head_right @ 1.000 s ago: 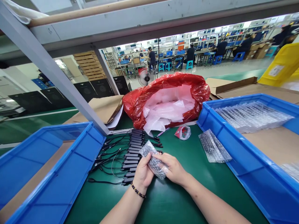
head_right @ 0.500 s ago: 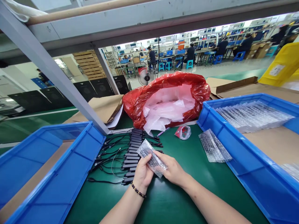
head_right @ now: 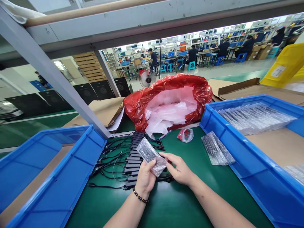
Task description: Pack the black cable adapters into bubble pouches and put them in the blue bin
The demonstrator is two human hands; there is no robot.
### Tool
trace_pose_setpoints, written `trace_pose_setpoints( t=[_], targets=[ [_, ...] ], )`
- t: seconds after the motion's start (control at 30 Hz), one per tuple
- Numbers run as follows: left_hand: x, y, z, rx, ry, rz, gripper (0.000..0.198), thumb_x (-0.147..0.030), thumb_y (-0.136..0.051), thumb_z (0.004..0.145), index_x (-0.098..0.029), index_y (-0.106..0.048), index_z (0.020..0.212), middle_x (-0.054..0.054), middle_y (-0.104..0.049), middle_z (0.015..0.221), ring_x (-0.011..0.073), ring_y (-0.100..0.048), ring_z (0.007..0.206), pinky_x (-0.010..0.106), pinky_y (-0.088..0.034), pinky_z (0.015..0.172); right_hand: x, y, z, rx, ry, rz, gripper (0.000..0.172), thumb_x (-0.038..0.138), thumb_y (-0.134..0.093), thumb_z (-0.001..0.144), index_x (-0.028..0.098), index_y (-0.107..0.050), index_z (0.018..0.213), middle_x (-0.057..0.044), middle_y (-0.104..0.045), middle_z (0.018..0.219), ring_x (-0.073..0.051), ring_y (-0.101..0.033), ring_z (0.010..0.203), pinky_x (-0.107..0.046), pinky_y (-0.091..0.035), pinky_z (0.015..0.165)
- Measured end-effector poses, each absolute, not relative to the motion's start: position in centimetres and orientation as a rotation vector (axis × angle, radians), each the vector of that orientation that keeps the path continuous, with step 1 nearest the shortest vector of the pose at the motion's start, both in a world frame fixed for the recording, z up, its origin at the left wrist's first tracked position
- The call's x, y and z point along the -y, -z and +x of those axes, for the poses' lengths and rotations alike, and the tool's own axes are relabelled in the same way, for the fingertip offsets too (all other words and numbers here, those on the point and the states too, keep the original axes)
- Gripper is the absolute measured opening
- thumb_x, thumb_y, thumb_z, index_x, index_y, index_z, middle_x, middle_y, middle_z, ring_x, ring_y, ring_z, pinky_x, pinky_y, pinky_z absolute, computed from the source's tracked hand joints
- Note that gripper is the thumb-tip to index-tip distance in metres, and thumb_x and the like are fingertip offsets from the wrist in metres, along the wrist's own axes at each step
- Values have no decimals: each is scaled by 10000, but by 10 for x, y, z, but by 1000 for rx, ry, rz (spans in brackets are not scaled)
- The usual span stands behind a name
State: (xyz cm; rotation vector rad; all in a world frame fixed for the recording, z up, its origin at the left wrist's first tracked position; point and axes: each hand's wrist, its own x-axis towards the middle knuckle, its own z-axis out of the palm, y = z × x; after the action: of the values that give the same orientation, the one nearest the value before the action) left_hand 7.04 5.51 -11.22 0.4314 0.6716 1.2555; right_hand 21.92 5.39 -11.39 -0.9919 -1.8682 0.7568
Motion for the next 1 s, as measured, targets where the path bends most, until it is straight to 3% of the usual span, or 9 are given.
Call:
trace_pose_setpoints(
  t=[0.13, 0.27, 0.47, 0.57, 0.63, 0.67, 0.8, 1.0],
  targets=[
    [-51, 110, 73, -716, -1171, 588, 336, -169, -753, 536, -130, -616, 840, 57, -671, 813, 189, -615, 754, 309, -451, 755, -56, 104, 220, 1794, -931, -1013, 360, 448, -520, 787, 173, -595, 1007, -43, -526, 821, -156, -516, 713, -252, -457, 608],
    [-47, 112, 79, -763, -1102, 638, 372, -172, -770, 524, -130, -621, 863, 71, -678, 853, 198, -614, 797, 303, -450, 769, -56, 101, 216, 1789, -883, -1119, 280, 433, -548, 783, 167, -611, 720, -14, -500, 699, -141, -474, 653, -249, -415, 597],
    [-49, 113, 76, -747, -1003, 672, 388, -153, -760, 531, -122, -621, 891, 84, -678, 873, 203, -624, 775, 299, -471, 730, -59, 106, 218, 1575, -1224, -1037, 247, 395, -613, 723, 150, -578, 729, -6, -548, 690, -136, -515, 637, -252, -433, 597],
    [-49, 112, 75, -739, -994, 688, 407, -162, -761, 535, -126, -618, 914, 95, -677, 909, 220, -624, 819, 312, -471, 758, -59, 107, 219, 1492, -1296, -1006, 372, 327, -638, 696, 160, -529, 1010, 21, -561, 671, -126, -537, 600, -242, -448, 575],
    [-49, 112, 75, -725, -981, 702, 417, -174, -758, 548, -131, -608, 935, 101, -671, 941, 227, -622, 849, 311, -472, 764, -55, 103, 218, 1581, -1150, -1052, 537, 261, -608, 716, 181, -421, 1213, 27, -575, 696, -118, -541, 595, -234, -452, 572],
    [-50, 112, 76, -716, -973, 708, 420, -180, -757, 555, -134, -602, 942, 102, -668, 947, 225, -622, 851, 304, -475, 755, -53, 99, 218, 1666, -1041, -1081, 538, 233, -576, 737, 193, -407, 1246, 17, -589, 729, -119, -546, 613, -236, -454, 586],
    [-51, 114, 76, -719, -889, 702, 409, -230, -755, 582, -145, -567, 936, 97, -668, 904, 190, -636, 740, 266, -490, 637, -43, 78, 222, 1998, -543, -1187, 288, 195, -440, 822, 202, -613, 1052, -33, -613, 786, -139, -562, 696, -250, -457, 655],
    [-50, 113, 72, -763, -784, 704, 344, -296, -715, 643, -153, -518, 886, 103, -647, 915, 203, -646, 764, 273, -489, 633, -35, 71, 277, 1941, -42, -1617, 299, 205, -375, 850, 200, -630, 1005, -54, -601, 784, -161, -582, 697, -258, -461, 654]
  ],
)
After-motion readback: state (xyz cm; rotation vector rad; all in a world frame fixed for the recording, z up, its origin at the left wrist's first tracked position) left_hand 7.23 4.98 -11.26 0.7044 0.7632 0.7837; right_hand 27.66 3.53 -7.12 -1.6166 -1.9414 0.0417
